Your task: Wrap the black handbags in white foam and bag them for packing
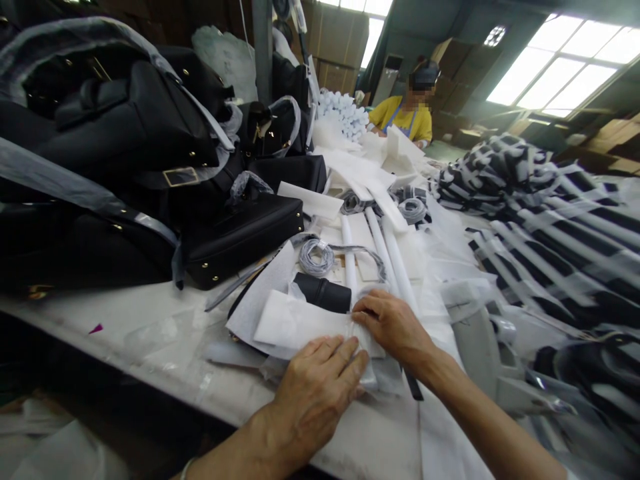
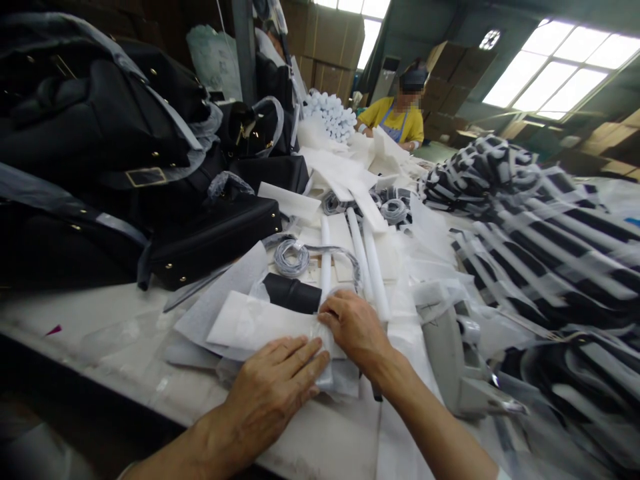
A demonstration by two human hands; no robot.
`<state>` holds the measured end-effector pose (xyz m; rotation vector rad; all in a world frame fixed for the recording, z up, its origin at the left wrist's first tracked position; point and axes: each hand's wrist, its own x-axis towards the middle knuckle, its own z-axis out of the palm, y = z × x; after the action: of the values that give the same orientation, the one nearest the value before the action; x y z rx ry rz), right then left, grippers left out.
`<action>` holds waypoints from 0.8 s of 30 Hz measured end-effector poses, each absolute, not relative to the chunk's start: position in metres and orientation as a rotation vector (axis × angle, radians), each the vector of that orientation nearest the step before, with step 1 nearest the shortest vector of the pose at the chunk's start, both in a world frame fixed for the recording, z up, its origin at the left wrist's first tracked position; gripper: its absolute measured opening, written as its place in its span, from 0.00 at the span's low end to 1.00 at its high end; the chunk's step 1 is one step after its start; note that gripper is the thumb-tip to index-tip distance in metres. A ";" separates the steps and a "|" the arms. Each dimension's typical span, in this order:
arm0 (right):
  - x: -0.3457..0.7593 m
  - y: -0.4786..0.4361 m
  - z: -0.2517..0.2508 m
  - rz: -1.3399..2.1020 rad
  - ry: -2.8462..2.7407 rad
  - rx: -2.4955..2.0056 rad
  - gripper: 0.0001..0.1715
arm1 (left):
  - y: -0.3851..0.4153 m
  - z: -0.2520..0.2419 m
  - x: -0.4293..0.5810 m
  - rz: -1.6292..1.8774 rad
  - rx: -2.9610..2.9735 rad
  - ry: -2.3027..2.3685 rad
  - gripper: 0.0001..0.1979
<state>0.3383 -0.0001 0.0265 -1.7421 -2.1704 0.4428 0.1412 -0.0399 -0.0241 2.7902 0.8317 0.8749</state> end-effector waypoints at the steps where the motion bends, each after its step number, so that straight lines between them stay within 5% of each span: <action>1: 0.339 -0.001 0.026 0.438 -2.177 -1.731 0.06 | -0.040 -0.025 0.141 0.862 2.794 0.829 0.17; 18: 0.374 0.007 0.049 -0.037 -1.806 -1.653 0.07 | -0.039 -0.017 0.141 0.716 2.786 0.851 0.17; 24: 0.353 -0.029 0.035 0.147 -2.393 -1.373 0.17 | -0.039 -0.015 0.142 0.678 2.763 0.844 0.16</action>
<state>0.3527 -0.0293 0.0345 -1.3730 -2.3929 0.1472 0.1417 -0.0388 -0.0152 2.7632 0.8445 0.6781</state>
